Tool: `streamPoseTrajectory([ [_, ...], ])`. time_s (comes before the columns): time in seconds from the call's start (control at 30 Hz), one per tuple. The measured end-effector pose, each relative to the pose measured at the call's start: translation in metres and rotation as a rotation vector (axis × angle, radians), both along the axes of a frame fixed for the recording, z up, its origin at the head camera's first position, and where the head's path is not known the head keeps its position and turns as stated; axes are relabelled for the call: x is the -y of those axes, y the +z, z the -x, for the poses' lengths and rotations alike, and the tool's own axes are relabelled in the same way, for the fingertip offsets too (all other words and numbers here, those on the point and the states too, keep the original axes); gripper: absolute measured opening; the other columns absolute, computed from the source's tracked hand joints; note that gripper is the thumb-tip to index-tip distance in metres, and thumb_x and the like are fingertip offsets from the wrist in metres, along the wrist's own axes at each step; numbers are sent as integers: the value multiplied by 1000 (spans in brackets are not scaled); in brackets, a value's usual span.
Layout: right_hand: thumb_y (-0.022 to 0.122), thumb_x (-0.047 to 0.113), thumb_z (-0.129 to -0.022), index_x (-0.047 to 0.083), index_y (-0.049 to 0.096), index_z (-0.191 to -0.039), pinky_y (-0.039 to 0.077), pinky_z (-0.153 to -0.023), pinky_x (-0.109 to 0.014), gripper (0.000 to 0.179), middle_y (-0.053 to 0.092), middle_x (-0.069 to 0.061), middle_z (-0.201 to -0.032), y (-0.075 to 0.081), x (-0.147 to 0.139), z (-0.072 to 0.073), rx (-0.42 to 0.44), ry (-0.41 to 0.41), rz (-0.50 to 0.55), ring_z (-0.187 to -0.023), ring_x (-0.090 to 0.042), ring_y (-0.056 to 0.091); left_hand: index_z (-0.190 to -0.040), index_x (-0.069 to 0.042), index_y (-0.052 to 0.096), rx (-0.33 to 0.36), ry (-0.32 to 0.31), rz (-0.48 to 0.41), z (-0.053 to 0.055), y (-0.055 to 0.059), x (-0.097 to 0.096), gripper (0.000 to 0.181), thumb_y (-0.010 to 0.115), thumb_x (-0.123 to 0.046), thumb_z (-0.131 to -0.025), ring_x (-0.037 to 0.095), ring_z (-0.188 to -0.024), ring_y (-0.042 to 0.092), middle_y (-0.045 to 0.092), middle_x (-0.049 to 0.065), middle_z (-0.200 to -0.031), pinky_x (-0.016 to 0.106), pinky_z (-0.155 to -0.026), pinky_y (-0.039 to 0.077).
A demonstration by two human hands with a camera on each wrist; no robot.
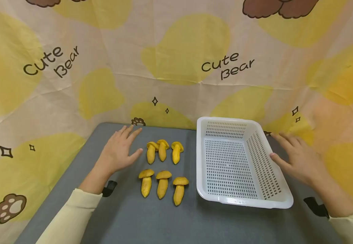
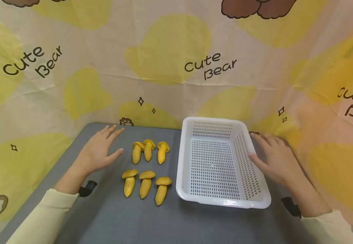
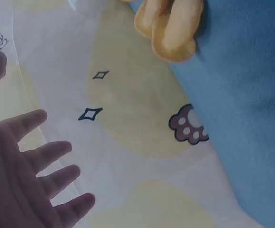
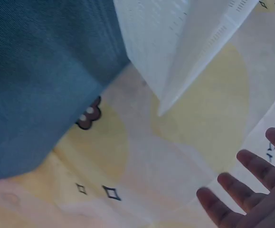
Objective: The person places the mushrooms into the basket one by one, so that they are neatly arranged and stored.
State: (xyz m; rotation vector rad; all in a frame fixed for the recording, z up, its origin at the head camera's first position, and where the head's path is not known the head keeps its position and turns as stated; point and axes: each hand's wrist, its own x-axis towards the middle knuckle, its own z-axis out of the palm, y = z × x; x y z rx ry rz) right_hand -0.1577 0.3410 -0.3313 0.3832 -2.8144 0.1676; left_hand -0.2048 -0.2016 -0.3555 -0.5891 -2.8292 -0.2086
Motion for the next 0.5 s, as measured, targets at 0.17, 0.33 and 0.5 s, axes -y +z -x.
streamPoseTrajectory([
  [0.17, 65, 33, -89, 9, 47, -139, 35, -90, -65, 58, 51, -24, -132, -10, -6, 5, -8, 46, 97, -118, -46, 44, -145, -12, 43, -3, -40, -78, -8, -12, -2, 66, 59, -44, -89, 44, -128, 45, 47, 20, -142, 62, -96, 42],
  [0.33, 65, 24, -89, 2, 50, -131, 36, -88, -63, 50, 54, -28, -126, -26, -14, 10, 37, 68, 174, -112, -47, 47, -138, -11, 51, 43, -64, -113, -12, -26, -9, 63, 62, -46, -87, 38, -118, 54, 56, 14, -131, 56, -90, 48],
  [0.5, 65, 25, -89, 1, 50, -131, 40, -82, -61, 50, 56, -28, -123, -39, -19, 9, 75, 40, 194, -109, -46, 50, -134, -15, 56, 151, -56, -131, -19, -43, -14, 56, 63, -45, -87, 30, -109, 61, 57, 10, -130, 47, -76, 54],
])
